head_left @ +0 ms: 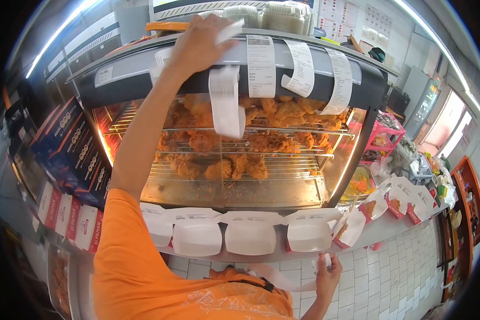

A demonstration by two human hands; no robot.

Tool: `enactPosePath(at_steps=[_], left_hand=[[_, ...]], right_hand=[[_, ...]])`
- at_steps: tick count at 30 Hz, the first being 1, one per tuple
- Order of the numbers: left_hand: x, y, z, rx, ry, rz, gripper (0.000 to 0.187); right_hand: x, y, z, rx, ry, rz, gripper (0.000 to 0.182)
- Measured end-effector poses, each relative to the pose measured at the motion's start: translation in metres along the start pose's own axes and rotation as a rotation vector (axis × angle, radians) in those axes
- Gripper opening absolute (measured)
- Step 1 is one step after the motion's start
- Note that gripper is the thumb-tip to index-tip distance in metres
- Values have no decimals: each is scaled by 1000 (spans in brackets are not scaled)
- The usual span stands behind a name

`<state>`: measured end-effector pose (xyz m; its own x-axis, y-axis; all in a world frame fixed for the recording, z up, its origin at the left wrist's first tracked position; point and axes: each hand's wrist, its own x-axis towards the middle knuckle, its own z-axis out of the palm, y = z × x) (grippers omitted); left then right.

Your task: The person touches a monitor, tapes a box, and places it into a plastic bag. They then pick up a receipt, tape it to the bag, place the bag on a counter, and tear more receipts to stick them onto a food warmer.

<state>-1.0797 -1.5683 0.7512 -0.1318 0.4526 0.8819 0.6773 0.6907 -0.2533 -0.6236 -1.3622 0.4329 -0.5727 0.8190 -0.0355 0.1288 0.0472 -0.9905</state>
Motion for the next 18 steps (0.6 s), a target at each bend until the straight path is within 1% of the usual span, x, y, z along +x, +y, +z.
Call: enactPosePath(at_steps=[1,2,3,4,5,6,7,8,9,10,11,12,13,14,15,16,17,18], left_hand=[[-4,2,0,40,-46,54,36],[-4,-2,3,38,-58,48,36],[-4,-8,10,45,36,67,36],[-13,-1,8,46,118,80,36],[-26,2,3,100,324,87,29],[-31,16,-24,158,527,89,23],[-51,30,-48,-156,460,-200,28],[-74,24,-65,-38,191,-520,33],[-102,59,-99,-298,84,-588,28],[-140,83,-114,-363,-31,-571,25],[-178,101,-121,-429,-129,-544,23],[-223,113,-113,-537,-319,-571,20],[-270,126,-104,-653,-512,-704,22],[-325,139,-90,-757,-532,-830,30],[-349,153,-90,-645,-517,-828,27],[-361,165,-93,-535,-501,-823,24],[-367,173,-99,-546,-517,-829,24],[-372,181,-105,-588,-553,-976,21]], right_hand=[[2,4,-2,-74,1,-10,20],[2,8,-4,-153,-2,-18,24],[0,7,0,-168,-9,-4,24],[-1,1,8,-161,5,-92,28],[-2,-1,9,-168,14,-169,31],[0,9,6,-77,-103,-177,34],[1,13,5,22,-214,-179,37],[-1,14,6,92,-282,-76,37],[-6,11,13,165,-346,29,37],[-10,6,19,142,-354,70,37],[-11,-4,27,142,-370,26,30],[-11,-13,33,150,-379,-26,27],[-9,-18,33,146,-373,-12,27],[-7,-22,30,-53,-461,72,28],[-6,-25,32,-253,-547,156,33],[-2,-27,46,-270,-574,-39,34],[3,-29,67,-291,-600,-233,36],[10,-30,93,-335,-591,-402,33]])
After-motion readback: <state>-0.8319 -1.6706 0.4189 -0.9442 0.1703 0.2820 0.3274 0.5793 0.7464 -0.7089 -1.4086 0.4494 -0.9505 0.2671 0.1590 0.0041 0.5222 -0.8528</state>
